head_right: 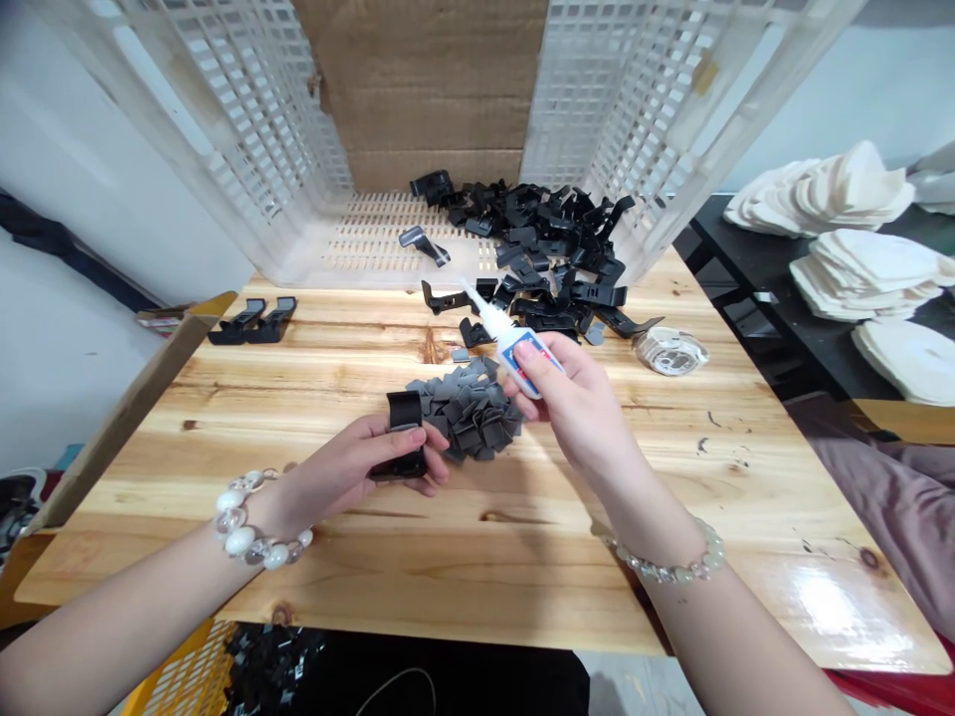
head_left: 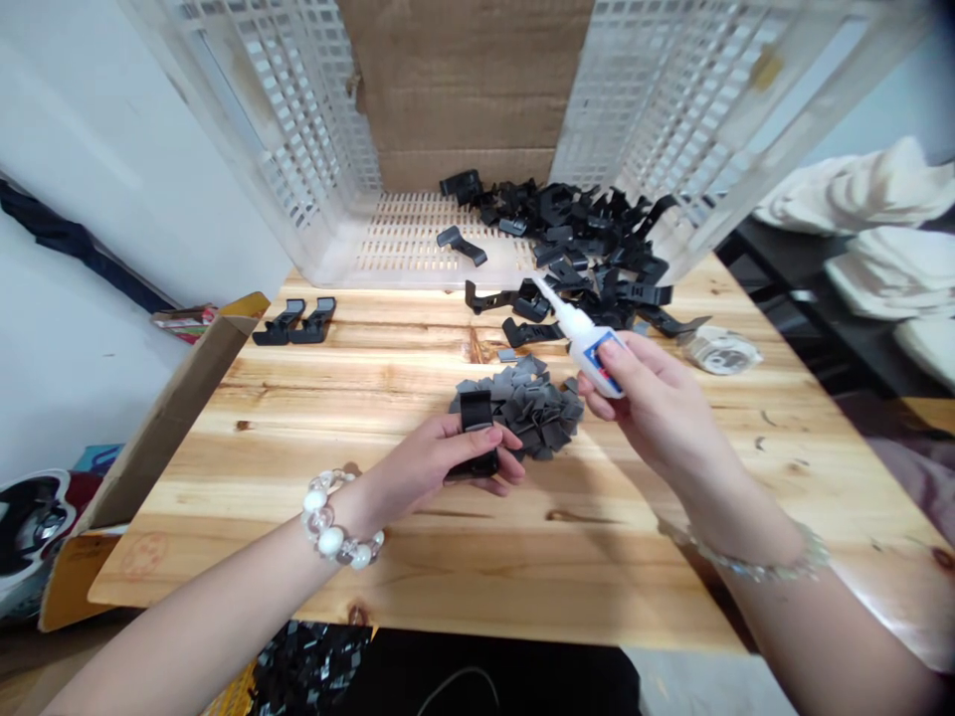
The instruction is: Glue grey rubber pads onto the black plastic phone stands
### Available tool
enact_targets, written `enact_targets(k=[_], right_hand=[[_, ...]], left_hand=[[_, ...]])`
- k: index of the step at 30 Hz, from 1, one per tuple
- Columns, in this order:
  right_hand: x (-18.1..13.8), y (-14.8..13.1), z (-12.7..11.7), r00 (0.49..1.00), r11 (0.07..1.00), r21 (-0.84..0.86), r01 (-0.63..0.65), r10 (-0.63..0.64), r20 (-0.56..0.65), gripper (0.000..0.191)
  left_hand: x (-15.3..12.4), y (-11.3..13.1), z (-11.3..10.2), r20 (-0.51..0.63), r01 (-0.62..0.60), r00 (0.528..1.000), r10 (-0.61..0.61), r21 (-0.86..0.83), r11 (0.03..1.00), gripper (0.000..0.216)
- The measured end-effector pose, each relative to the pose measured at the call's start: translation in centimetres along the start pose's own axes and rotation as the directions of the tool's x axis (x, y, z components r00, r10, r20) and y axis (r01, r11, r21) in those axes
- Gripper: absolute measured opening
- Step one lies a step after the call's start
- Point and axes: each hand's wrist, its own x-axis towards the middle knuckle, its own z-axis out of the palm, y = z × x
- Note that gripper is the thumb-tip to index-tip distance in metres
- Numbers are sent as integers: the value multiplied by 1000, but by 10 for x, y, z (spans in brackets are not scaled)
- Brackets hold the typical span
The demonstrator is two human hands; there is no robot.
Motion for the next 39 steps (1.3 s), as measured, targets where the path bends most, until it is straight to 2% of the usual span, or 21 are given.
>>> enact_targets(k=[4,8,13,18,24,30,39], right_hand=[[5,-5,-7,993,991,95,91,-83,-83,29],[9,-10,-15,993,976,202,84,-66,-93,36],[10,-17,-20,978,966,222,136,-95,-185,43],[1,-24,-14,952,941,242,238,-178,-248,31],[-7,-24,-9,950,961,107,254,-227,-215,12],[-8,-24,-8,960,980,97,175,-148,-236,11],[-8,-16,-10,977,984,33,175,-169,-126,11]], left_hand=[[0,-2,0,5,42,999,-42,-9,999,27],[0,-4,0,7,72,997,-72,-6,997,25],[-1,-5,1,19,130,991,-131,21,991,25],[-2,-8,2,122,262,955,-269,69,963,26],[0,-13,-1,250,364,884,-394,160,918,24],[1,-16,-2,245,328,901,-358,154,932,28],[0,-16,-1,240,273,915,-324,222,936,31]])
